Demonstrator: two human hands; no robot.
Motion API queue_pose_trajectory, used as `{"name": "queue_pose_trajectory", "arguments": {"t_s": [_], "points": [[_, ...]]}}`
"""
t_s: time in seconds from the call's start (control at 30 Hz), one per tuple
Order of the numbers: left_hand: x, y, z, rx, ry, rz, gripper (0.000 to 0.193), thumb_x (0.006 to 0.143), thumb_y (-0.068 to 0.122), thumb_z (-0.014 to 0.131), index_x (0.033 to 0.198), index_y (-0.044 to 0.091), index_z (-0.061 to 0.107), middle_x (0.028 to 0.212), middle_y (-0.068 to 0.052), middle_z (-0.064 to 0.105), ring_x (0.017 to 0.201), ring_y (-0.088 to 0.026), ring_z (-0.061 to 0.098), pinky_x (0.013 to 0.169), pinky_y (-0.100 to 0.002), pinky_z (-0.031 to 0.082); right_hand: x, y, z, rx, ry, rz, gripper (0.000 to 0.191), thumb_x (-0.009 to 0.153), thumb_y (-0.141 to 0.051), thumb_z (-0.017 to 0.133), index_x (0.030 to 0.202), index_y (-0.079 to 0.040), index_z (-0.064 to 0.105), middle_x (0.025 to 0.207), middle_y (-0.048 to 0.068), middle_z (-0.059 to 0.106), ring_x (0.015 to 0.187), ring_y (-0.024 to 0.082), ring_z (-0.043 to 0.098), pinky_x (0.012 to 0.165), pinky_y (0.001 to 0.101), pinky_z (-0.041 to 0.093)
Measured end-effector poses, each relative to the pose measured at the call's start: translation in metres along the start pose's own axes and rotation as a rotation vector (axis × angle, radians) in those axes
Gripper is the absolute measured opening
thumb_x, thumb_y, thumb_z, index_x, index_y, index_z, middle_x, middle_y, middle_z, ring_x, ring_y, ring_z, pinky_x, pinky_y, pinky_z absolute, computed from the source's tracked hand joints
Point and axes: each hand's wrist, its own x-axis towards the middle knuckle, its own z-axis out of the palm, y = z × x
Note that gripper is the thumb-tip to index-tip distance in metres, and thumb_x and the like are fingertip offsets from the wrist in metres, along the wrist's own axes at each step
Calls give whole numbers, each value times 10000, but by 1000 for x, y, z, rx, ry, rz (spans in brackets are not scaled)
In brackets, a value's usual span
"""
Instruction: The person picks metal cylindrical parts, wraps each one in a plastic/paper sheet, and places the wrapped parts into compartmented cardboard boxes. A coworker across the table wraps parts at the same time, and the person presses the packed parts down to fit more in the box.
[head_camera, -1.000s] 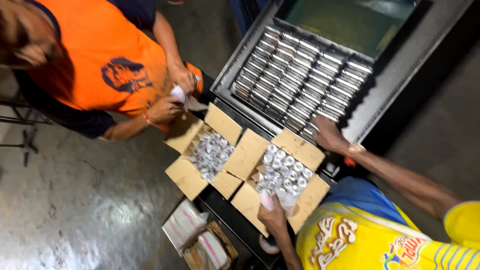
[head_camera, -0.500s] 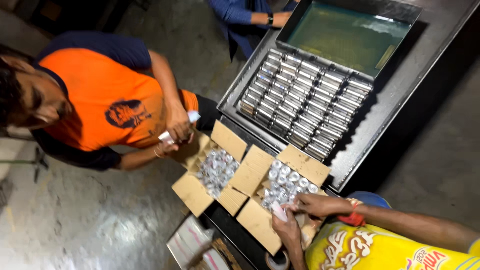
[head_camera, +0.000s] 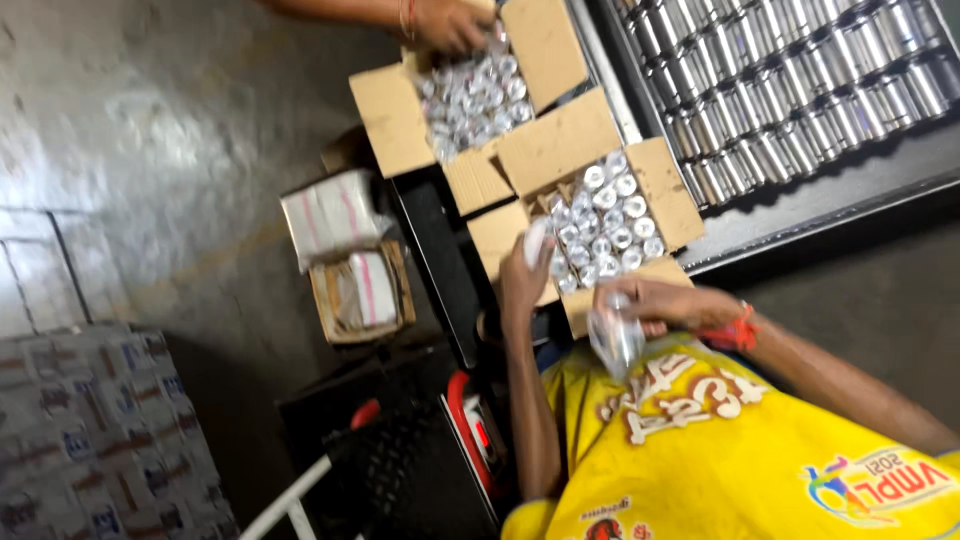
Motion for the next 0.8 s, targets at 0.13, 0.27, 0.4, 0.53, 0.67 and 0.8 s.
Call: {"name": "queue_pose_trajectory", "arguments": {"t_s": [0.13,0.27,0.4,0.53,0.67,0.8], "points": [[30,-4,11,280,125,197,444,898,225,677,1321,91,672,947,-216,742,840,-394,728,752,-473,568,54,-39,-27,14,509,-189,281,1095,-374,443,1141,-130,574,610,-41,482,398,14,401,320,181,290],[25,2,22,593,-184,-257,281,958,309,697,1085,66,758,939,-202,743,870,-386,731,794,-507,557,126,-71,-39,-9,614,-545,246,1084,-328,582,1146,-111,483,777,24,583,540,80,506,405,218,342],[-31,-21,25,25,26,27,261,914,267,734,1058,51,713,871,-209,690,804,-372,670,696,-465,532,144,-89,-45,-1377,555,-782,383,900,-181,726,1224,-67,556,1142,171,601,939,336,648,801,424,539],[-60,-55,7,-800,259,-401,164,918,198,702,1000,73,633,676,-55,519,536,-165,484,477,-315,380,132,-86,-51,-1449,632,-609,539,786,-70,761,1280,-21,551,1175,180,568,1021,399,617,871,452,527],[-53,-63,-19,-1022,453,-453,151,926,141,670,1004,35,596,645,-6,476,474,-89,427,429,-262,356,134,-75,-44,-1576,688,-554,600,648,-33,757,1226,-38,598,1109,157,593,1013,364,627,854,447,544],[-45,-50,-25,-962,350,-422,126,934,109,635,1006,11,600,652,-13,474,482,-99,439,434,-266,371,149,-78,-41,-1664,649,-383,442,819,-76,738,1248,-72,631,1077,131,605,956,305,644,816,433,553]]}}
